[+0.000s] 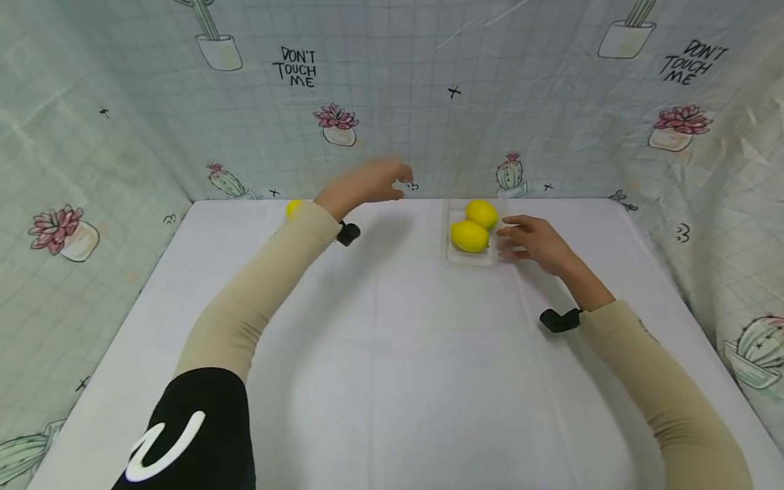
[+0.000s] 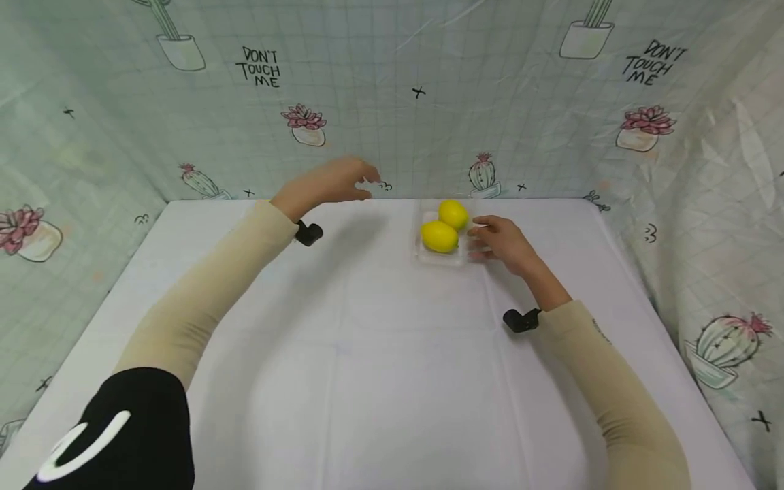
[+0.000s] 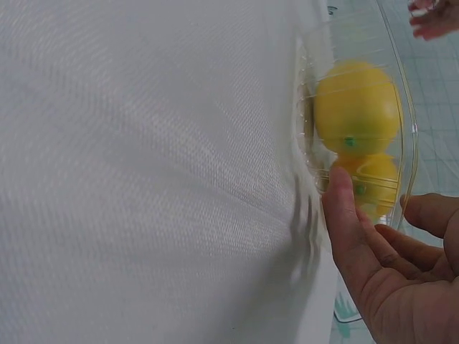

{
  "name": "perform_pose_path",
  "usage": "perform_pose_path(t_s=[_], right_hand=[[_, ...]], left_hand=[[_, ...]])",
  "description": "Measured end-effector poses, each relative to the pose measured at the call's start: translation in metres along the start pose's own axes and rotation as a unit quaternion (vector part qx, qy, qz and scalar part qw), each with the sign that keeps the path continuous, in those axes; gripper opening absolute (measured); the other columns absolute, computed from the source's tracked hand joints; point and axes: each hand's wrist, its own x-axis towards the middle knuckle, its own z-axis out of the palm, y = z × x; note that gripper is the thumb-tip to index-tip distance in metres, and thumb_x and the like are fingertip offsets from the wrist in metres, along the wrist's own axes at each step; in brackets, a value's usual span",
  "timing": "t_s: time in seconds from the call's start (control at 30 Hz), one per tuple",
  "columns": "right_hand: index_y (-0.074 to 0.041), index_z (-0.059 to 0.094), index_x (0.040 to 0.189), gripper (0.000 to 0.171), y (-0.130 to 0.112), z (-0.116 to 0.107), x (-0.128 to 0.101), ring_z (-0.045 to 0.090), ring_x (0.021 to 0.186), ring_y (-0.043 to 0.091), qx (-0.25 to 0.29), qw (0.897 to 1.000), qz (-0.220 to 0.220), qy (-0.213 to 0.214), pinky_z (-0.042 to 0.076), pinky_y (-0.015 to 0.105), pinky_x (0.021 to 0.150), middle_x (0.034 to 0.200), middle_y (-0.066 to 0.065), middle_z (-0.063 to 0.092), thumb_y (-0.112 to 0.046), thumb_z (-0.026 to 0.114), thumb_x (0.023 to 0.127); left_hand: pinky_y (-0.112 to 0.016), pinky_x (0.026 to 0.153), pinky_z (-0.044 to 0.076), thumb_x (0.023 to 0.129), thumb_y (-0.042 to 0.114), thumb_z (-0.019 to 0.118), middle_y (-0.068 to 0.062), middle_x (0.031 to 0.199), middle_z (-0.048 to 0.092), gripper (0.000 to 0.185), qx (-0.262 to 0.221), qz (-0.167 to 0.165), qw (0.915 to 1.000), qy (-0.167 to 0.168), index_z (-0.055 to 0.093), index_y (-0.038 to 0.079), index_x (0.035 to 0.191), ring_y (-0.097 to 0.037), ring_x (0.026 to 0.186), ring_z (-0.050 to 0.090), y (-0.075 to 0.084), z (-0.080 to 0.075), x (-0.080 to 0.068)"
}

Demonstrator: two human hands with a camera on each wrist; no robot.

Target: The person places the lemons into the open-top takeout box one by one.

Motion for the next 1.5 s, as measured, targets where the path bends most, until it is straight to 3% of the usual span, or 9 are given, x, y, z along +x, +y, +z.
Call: perform_pose_path(t_s=[0.2,0.37,0.6,0.7,0.93,1.1,1.27,1.5], right_hand=[[-0.001,0.026,0.159,0.055,-0.001,0.000,0.000,0.054,0.131,0.040,-0.002,1.000,-0.001,0.002,0.052,0.043,0.103,0.151,0.025,0.046,-0.024,0.042,0.111],[0.000,0.026,0.159,0.055,-0.002,0.001,0.000,0.053,0.131,0.039,-0.005,1.000,-0.003,0.000,0.053,0.039,0.101,0.152,0.026,0.045,-0.024,0.041,0.111],[-0.001,0.026,0.159,0.055,0.000,0.003,0.000,0.052,0.132,0.039,-0.014,1.000,0.004,0.003,0.054,0.039,0.100,0.152,0.025,0.044,-0.026,0.041,0.111],[-0.001,0.026,0.159,0.055,0.000,0.005,0.001,0.053,0.132,0.039,-0.021,1.000,0.004,0.000,0.052,0.042,0.102,0.153,0.025,0.045,-0.027,0.041,0.112],[-0.002,0.026,0.159,0.054,-0.001,0.003,0.001,0.053,0.133,0.039,-0.018,1.000,-0.005,0.001,0.050,0.048,0.104,0.153,0.024,0.045,-0.023,0.040,0.112],[-0.002,0.027,0.159,0.054,0.000,0.000,0.000,0.052,0.133,0.039,-0.009,1.000,-0.001,0.006,0.049,0.048,0.105,0.153,0.023,0.045,-0.024,0.041,0.112],[-0.001,0.026,0.159,0.053,0.001,0.002,0.001,0.052,0.133,0.039,-0.005,1.000,0.009,0.004,0.050,0.047,0.104,0.154,0.024,0.044,-0.022,0.039,0.112],[-0.001,0.026,0.159,0.052,-0.002,0.002,0.002,0.053,0.133,0.038,-0.021,1.000,0.004,0.008,0.051,0.045,0.103,0.153,0.023,0.045,-0.022,0.038,0.112]], left_hand=[[-0.048,0.109,0.047,0.098,0.007,0.065,-0.021,0.136,0.060,0.037,0.005,-0.054,0.9985,-0.005,0.061,-0.003,0.134,-0.037,0.126,0.055,-0.047,-0.011,-0.045],[-0.051,0.107,0.047,0.097,0.002,0.066,-0.024,0.131,0.062,0.035,0.006,-0.094,0.9955,-0.014,0.062,-0.005,0.131,-0.040,0.122,0.055,-0.083,-0.011,-0.080],[-0.056,0.107,0.046,0.097,0.004,0.066,-0.025,0.138,0.058,0.040,-0.026,-0.150,0.9877,-0.035,0.060,-0.002,0.136,-0.044,0.127,0.052,-0.113,0.005,-0.115],[-0.058,0.112,0.040,0.098,0.004,0.065,-0.025,0.144,0.053,0.043,-0.029,-0.158,0.9863,-0.036,0.058,-0.001,0.139,-0.045,0.134,0.046,-0.122,0.012,-0.124],[-0.061,0.114,0.036,0.093,-0.003,0.069,-0.026,0.149,0.047,0.047,-0.007,-0.106,0.9934,-0.043,0.059,0.000,0.139,-0.047,0.139,0.039,-0.138,0.017,-0.133],[-0.060,0.110,0.042,0.099,0.009,0.066,-0.025,0.139,0.055,0.032,-0.002,-0.116,0.9924,-0.042,0.066,0.002,0.130,-0.045,0.128,0.049,-0.136,0.017,-0.127],[-0.058,0.105,0.045,0.103,0.020,0.061,-0.025,0.128,0.057,0.032,0.000,-0.129,0.9904,-0.050,0.066,0.002,0.130,-0.042,0.115,0.053,-0.134,0.023,-0.125],[-0.052,0.101,0.050,0.102,0.012,0.063,-0.023,0.123,0.057,0.023,-0.025,-0.145,0.9886,-0.031,0.066,-0.001,0.120,-0.038,0.111,0.054,-0.133,0.027,-0.122]])
